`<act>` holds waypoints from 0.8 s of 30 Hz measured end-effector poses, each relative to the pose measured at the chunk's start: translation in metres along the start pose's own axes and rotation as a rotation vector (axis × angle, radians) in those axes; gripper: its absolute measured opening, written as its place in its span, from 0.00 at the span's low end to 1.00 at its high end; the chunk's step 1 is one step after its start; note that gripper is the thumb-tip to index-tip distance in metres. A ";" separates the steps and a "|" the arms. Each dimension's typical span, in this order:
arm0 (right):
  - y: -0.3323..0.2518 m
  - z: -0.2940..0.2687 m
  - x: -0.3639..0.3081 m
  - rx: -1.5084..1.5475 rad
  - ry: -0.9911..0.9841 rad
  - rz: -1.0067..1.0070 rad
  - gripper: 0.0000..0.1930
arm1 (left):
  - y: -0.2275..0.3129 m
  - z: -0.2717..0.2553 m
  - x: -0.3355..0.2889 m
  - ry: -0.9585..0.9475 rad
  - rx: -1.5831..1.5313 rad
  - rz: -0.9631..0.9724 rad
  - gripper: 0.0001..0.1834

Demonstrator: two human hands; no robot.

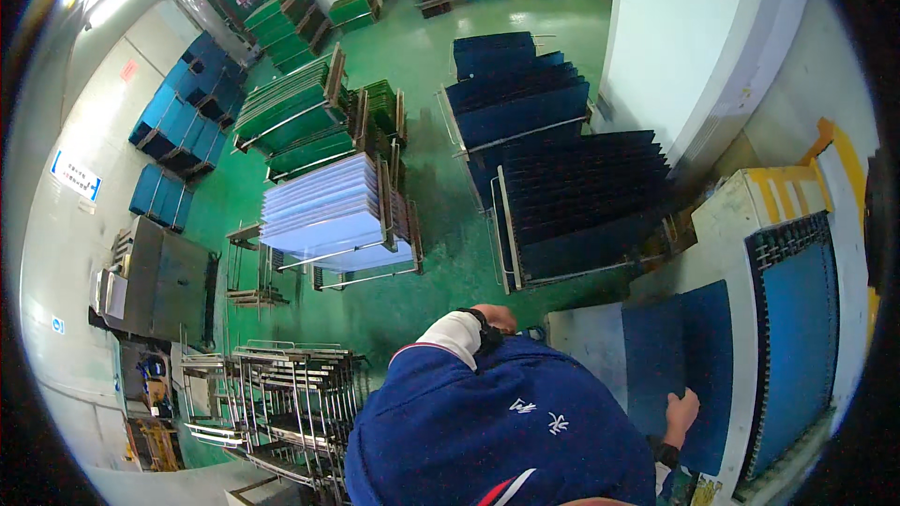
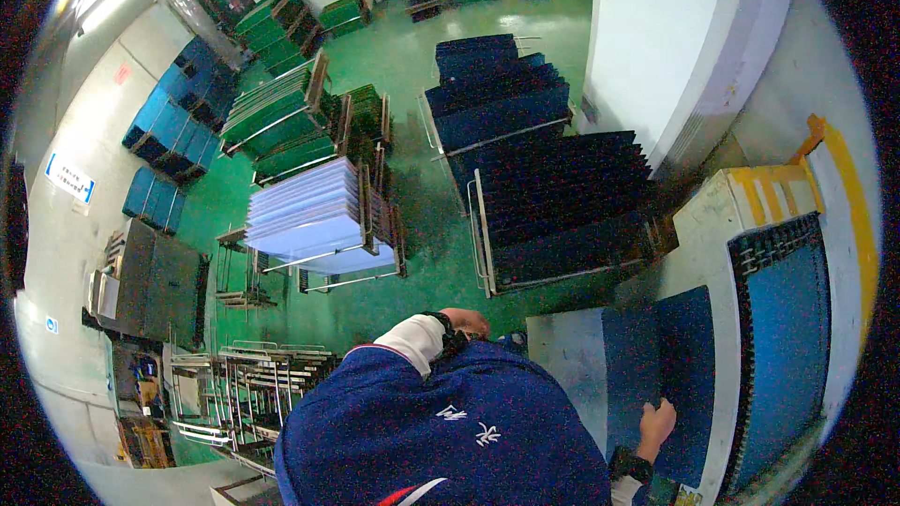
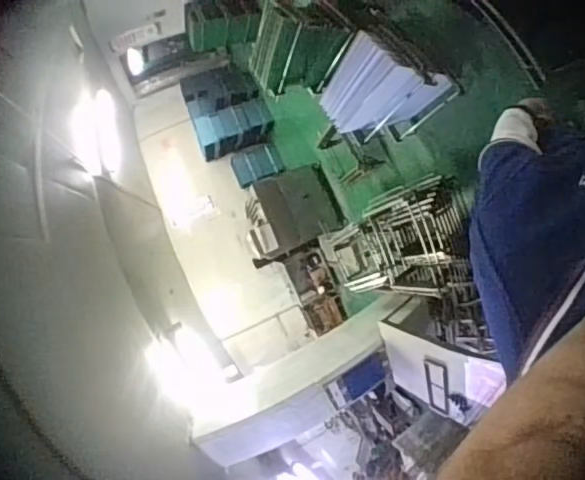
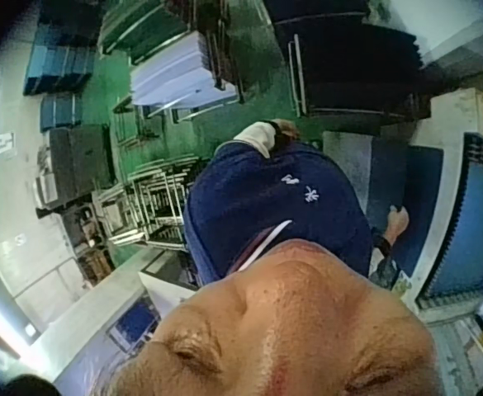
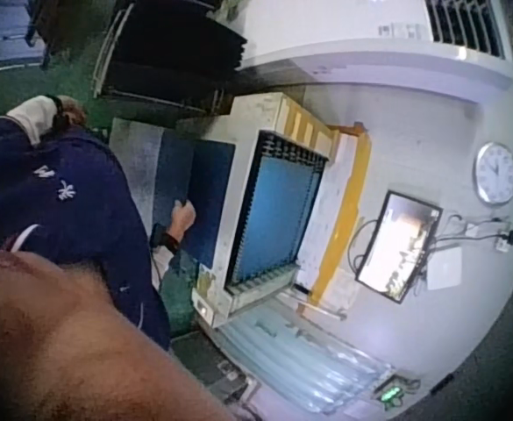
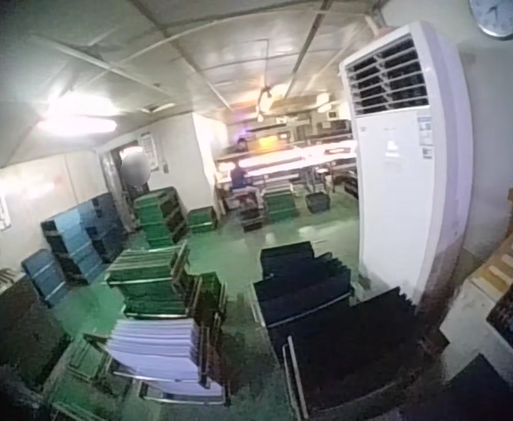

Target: Loading large blue metal sheets into an automated machine conveyor.

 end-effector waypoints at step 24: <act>-0.014 -0.015 -0.001 -0.019 0.061 0.104 0.26 | -0.009 0.001 0.004 -0.014 0.013 -0.008 0.22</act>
Point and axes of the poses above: each hand's wrist, its own x-axis towards the middle knuckle, its own z-axis out of the palm, y = z × x, the point moved 4 cm from there along x, towards the middle knuckle, and after that the axes turned 10 degrees about z, right-handed, at the moved point
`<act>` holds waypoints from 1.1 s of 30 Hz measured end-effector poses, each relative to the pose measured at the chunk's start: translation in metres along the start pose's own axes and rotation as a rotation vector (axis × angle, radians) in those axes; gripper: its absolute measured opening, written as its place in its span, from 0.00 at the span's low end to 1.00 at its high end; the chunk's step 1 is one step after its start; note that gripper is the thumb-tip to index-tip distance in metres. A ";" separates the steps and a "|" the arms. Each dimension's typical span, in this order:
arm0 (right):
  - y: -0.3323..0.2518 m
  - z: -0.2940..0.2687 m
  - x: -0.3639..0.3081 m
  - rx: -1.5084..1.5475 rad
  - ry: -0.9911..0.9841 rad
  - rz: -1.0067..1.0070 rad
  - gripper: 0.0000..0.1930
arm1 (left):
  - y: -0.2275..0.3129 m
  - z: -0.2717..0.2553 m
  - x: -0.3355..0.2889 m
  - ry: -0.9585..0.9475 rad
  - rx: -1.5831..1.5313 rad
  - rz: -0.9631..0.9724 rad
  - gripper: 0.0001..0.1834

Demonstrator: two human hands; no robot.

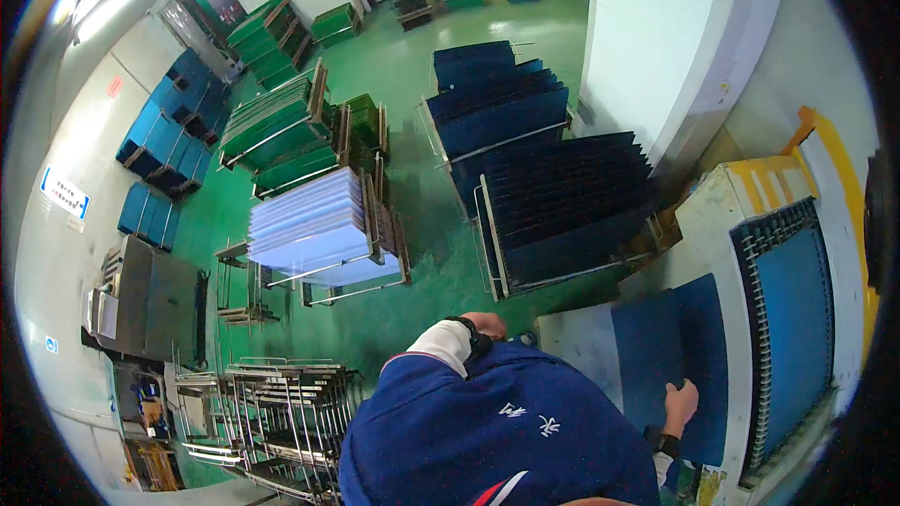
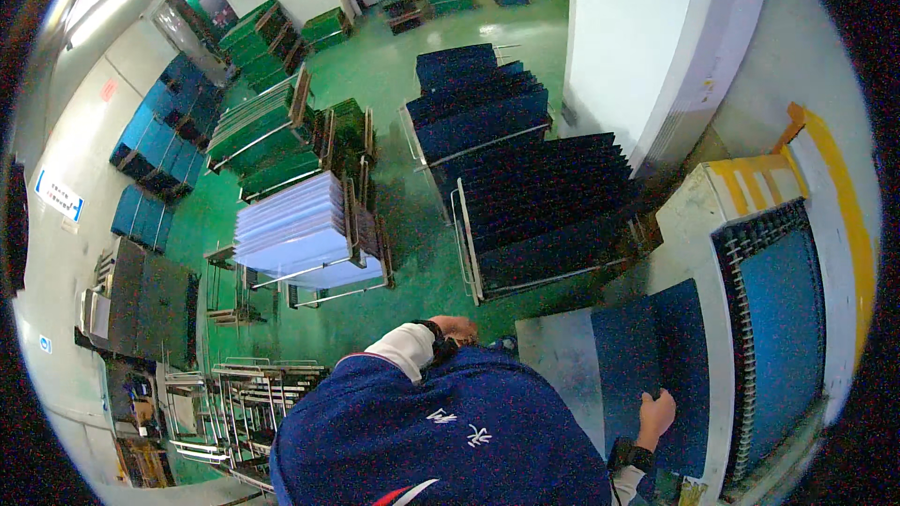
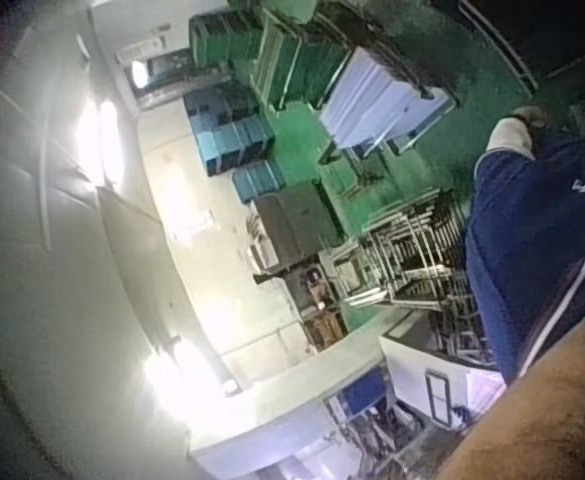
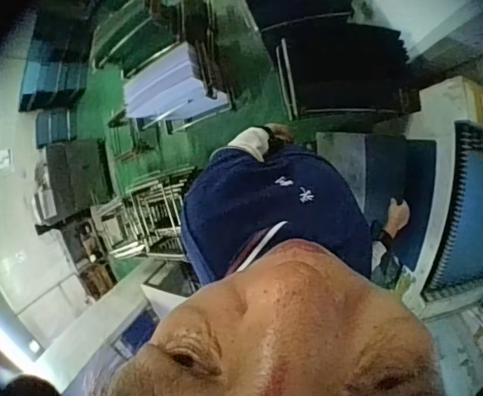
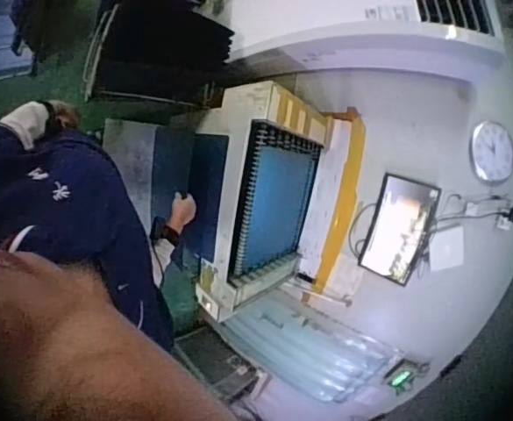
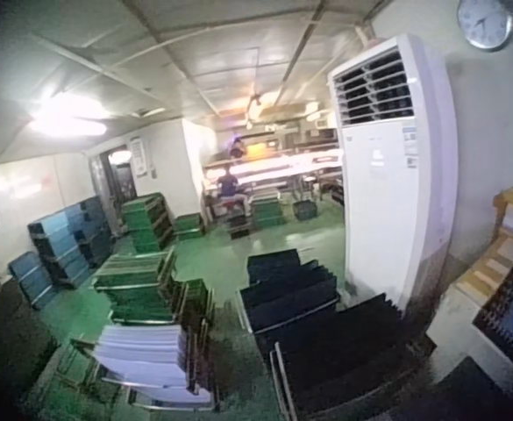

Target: Loading large blue metal sheets into an automated machine conveyor.

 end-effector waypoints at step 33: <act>-0.003 0.003 -0.015 -0.006 0.019 0.015 0.24 | 0.001 -0.001 -0.009 0.044 -0.049 0.031 0.23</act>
Point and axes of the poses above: each hand's wrist, its own x-axis towards the middle knuckle, its own z-axis out of the palm, y = z × x, the point moved 4 cm from there along x, towards the middle knuckle, and after that the axes turned 10 degrees about z, right-handed, at the moved point
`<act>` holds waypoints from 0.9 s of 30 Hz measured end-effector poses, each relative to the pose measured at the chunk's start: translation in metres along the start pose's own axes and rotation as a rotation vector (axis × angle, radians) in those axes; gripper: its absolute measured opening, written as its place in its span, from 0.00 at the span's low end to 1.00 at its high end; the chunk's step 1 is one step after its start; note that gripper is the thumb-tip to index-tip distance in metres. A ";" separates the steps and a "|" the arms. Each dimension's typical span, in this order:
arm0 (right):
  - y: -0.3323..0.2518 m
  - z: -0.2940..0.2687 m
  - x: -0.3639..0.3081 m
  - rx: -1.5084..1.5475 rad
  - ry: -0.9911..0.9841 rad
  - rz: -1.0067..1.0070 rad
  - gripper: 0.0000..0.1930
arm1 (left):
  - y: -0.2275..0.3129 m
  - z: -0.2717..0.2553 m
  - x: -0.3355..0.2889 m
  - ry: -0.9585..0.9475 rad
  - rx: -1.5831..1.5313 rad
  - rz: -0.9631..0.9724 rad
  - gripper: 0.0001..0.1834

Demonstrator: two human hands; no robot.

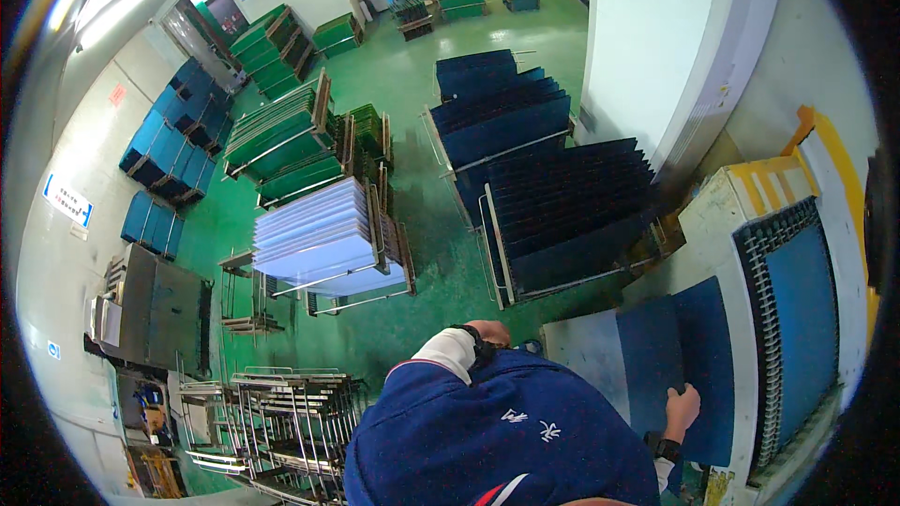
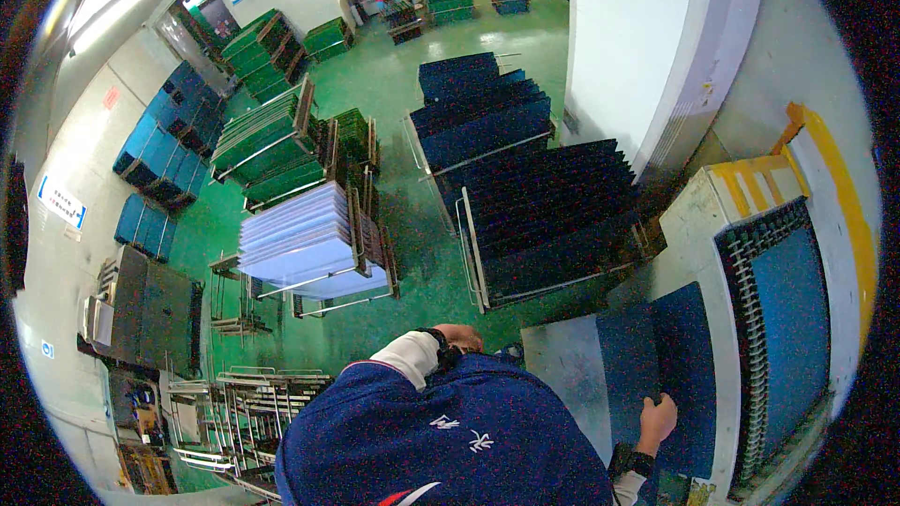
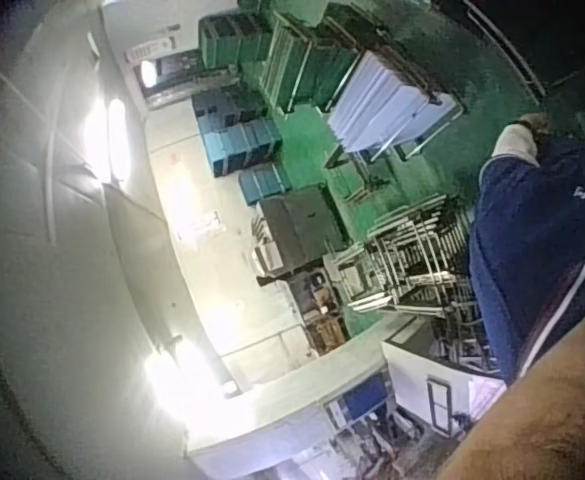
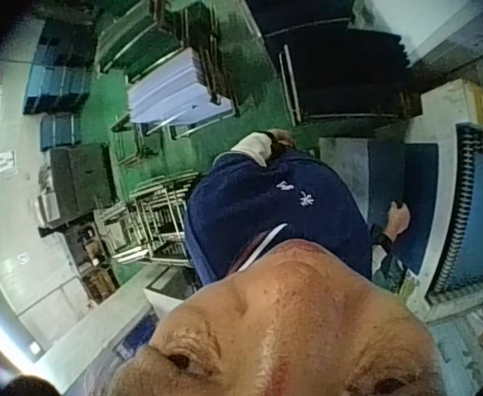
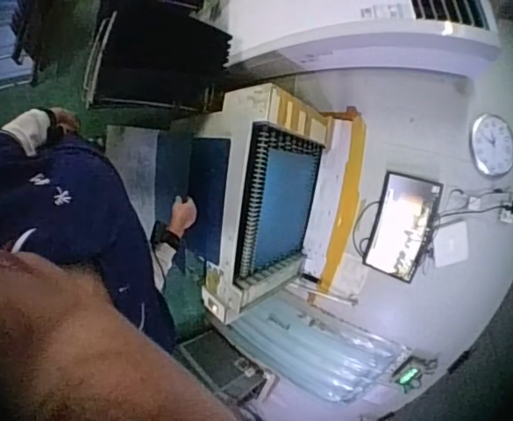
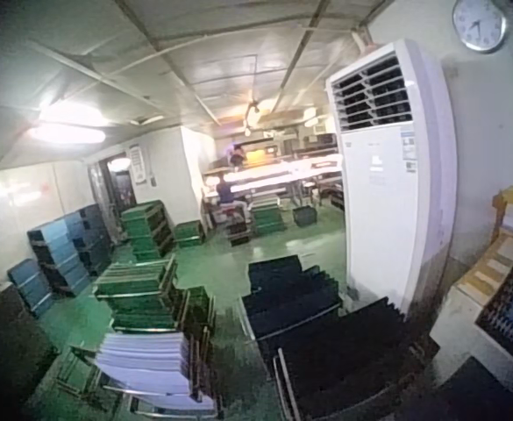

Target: Loading large blue metal sheets into an automated machine conveyor.

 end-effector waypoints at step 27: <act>-0.005 0.009 -0.013 0.025 -0.015 -0.015 0.18 | 0.013 -0.004 -0.016 -0.039 -0.040 -0.086 0.27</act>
Point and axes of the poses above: each hand's wrist, its own x-axis towards the middle knuckle, its own z-axis out of the palm, y = z × x, the point moved 4 cm from there along x, towards the middle knuckle, and after that the axes turned 10 degrees about z, right-handed, at the moved point
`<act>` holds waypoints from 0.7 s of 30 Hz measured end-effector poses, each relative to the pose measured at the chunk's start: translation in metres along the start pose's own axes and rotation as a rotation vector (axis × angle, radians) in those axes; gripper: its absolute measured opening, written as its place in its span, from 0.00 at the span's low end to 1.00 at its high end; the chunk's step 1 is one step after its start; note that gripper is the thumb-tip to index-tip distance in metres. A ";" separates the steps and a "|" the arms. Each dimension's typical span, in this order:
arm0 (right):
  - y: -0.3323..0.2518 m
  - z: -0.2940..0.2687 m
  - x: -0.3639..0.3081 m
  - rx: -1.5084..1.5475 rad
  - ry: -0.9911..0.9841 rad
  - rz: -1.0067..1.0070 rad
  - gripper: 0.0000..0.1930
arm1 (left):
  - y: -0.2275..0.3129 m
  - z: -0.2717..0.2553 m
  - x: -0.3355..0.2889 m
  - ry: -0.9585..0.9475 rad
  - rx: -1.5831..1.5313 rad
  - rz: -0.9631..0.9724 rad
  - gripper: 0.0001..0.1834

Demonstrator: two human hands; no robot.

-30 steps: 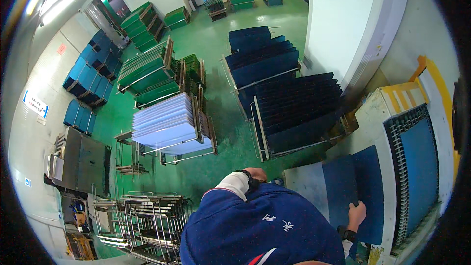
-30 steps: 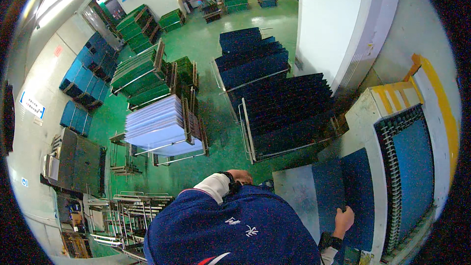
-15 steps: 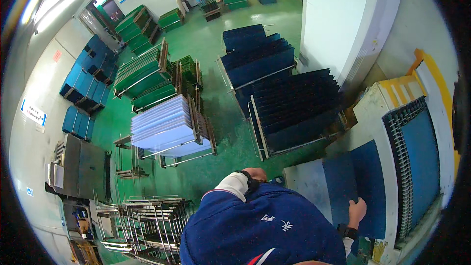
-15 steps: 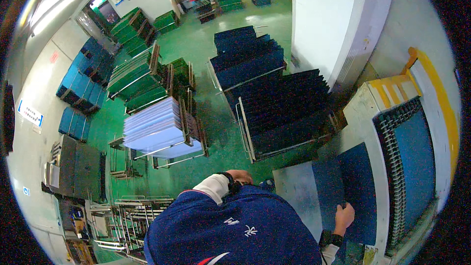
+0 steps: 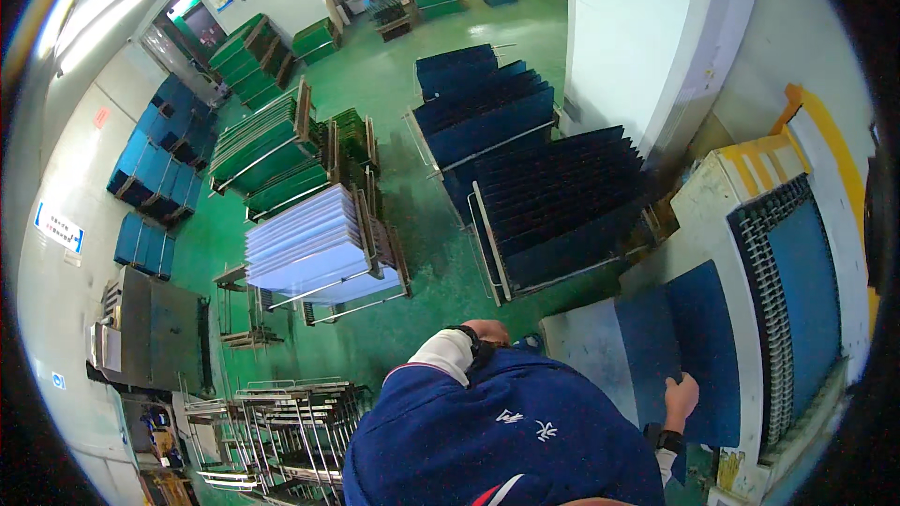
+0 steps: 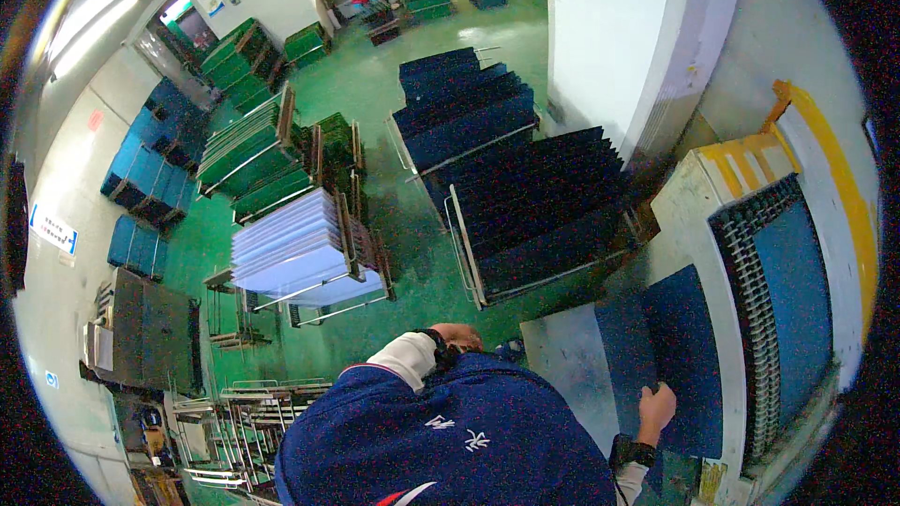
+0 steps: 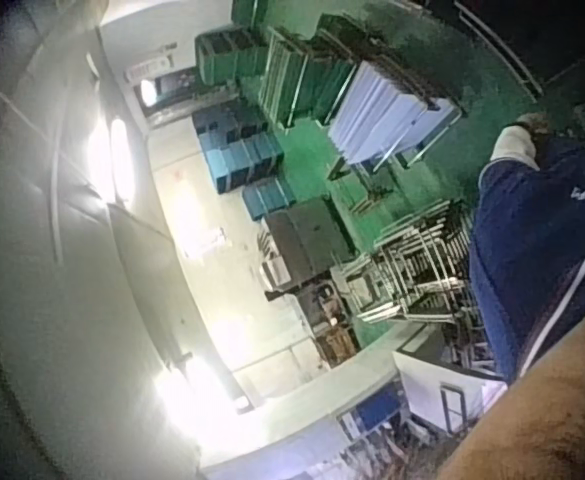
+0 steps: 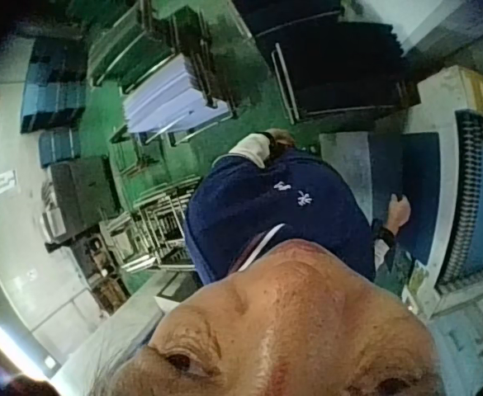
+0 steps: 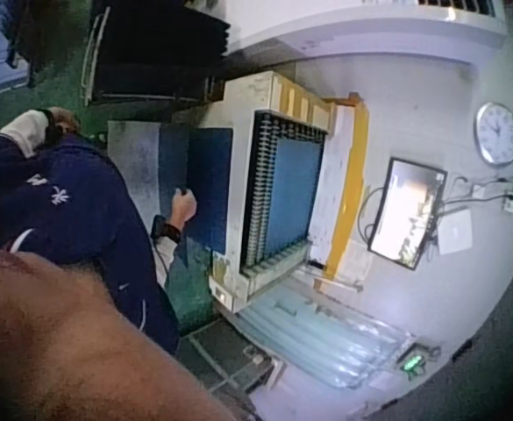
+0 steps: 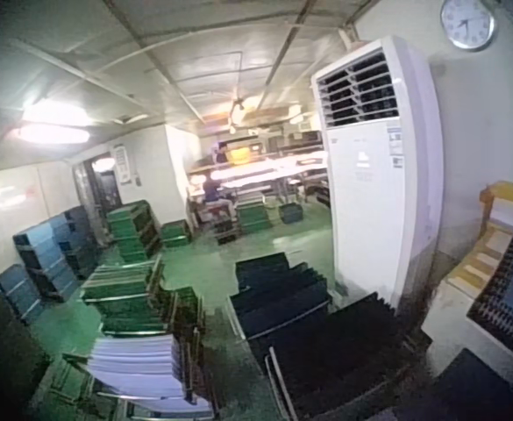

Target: Loading large blue metal sheets into an automated machine conveyor.

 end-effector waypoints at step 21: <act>0.067 -0.120 -0.052 0.487 0.108 0.228 0.18 | 0.018 -0.015 0.021 -0.130 -0.066 0.041 0.14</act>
Point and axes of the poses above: each hand's wrist, its own x-axis towards the middle knuckle, its own z-axis out of the palm, y = z × x, the point moved 4 cm from there along x, towards the middle knuckle, and after that the axes turned 10 degrees about z, right-handed, at the moved point
